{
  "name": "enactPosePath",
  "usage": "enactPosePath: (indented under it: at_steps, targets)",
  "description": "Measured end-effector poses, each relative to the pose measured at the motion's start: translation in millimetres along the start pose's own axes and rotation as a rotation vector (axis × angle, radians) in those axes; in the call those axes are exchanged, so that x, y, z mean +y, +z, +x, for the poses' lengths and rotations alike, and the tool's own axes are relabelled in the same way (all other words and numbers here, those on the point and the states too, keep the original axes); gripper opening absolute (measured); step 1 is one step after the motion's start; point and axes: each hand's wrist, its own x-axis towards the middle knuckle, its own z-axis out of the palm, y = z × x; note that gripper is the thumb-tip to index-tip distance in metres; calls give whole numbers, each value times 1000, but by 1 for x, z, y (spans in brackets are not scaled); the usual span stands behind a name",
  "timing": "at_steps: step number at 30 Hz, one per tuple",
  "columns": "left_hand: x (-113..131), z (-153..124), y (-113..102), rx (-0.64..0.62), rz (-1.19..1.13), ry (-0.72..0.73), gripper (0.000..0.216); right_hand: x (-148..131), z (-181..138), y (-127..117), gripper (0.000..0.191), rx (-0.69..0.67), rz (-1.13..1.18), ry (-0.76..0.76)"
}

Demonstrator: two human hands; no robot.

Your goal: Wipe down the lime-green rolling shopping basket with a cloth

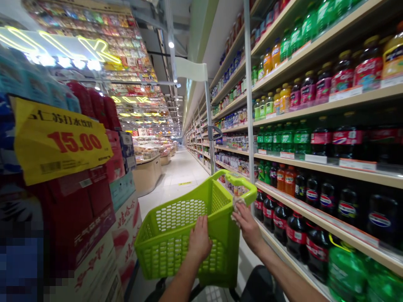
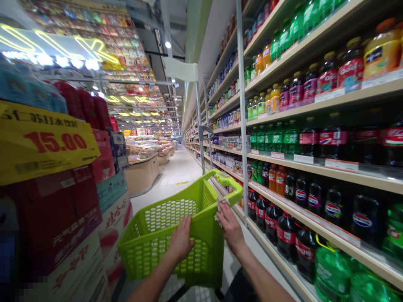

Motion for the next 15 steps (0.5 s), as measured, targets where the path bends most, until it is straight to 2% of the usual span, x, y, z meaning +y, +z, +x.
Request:
enactPosePath:
  at_steps: [4,6,11,13,15]
  targets:
    - [-2,1,0,-8,24,-3,81,-21,-39,1,31,-96,90,-83]
    - [-2,0,-1,-9,38,-6,80,-15,-37,-6,30,-100,121,-81]
    - [0,-2,-2,6,74,-7,79,14,7,-22,41,63,54,184]
    - [0,-2,-1,16,80,-12,80,10,5,-16,39,46,56,175]
    - [-2,-2,0,24,85,-9,80,-4,-17,-6,35,-14,84,86]
